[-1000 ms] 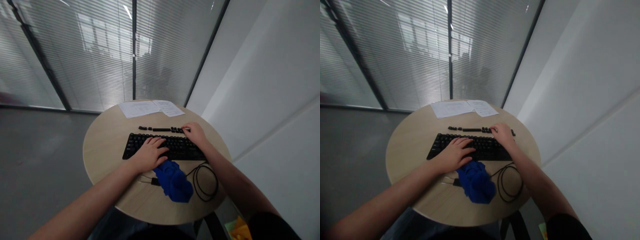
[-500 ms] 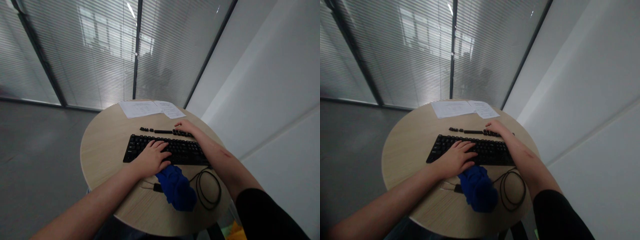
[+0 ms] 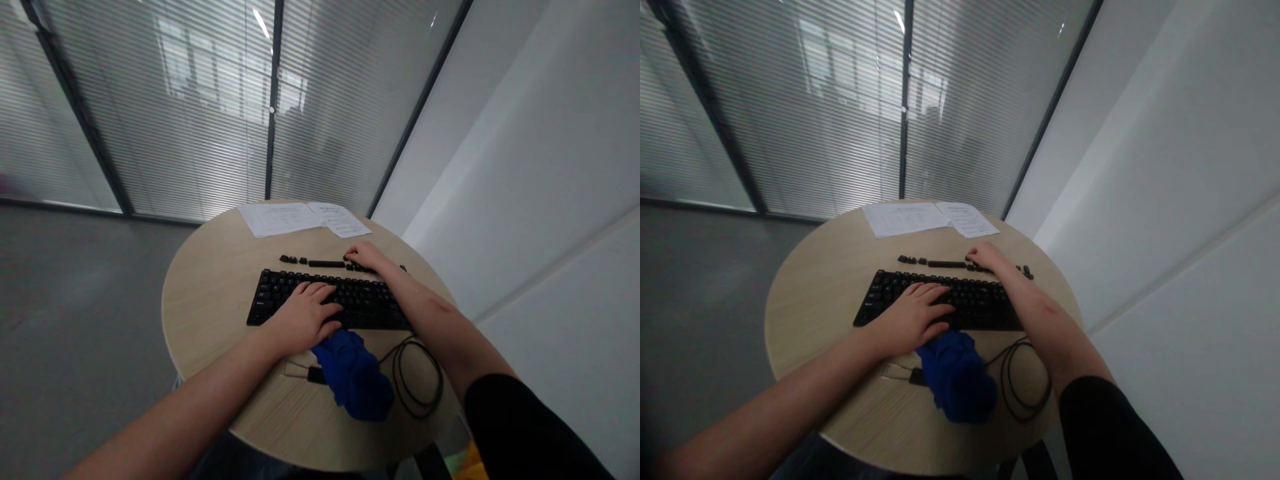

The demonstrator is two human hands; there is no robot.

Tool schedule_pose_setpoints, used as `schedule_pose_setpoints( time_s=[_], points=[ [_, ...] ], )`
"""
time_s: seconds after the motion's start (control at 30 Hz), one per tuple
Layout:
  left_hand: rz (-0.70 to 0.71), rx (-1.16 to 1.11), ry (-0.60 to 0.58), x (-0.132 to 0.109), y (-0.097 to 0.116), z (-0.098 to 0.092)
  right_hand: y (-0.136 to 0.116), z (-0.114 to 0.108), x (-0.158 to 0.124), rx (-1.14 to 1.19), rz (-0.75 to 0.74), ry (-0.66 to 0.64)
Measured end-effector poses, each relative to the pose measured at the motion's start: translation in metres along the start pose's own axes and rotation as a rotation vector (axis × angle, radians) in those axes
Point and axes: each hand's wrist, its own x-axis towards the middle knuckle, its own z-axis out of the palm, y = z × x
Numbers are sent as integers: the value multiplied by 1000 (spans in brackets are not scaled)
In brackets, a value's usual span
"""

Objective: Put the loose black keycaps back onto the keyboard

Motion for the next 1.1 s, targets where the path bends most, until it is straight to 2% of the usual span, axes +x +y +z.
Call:
schedule_pose_setpoints(
  time_s=[0.17, 0.53, 0.83, 1.0, 1.1],
  points=[
    [4, -2, -5, 0, 0, -2, 1, 5, 2, -2, 2, 47],
    [-48, -46, 80, 3, -4, -5, -1, 9, 4, 22, -29, 78],
    [-112, -67, 67, 7, -5, -6, -10, 6, 2, -22, 3, 77],
    [-185, -85, 166, 4, -18, -10, -18, 3, 0, -33, -6, 75],
    [-269, -71, 235, 2, -30, -15, -18, -5, -5, 9, 23, 152]
  ],
)
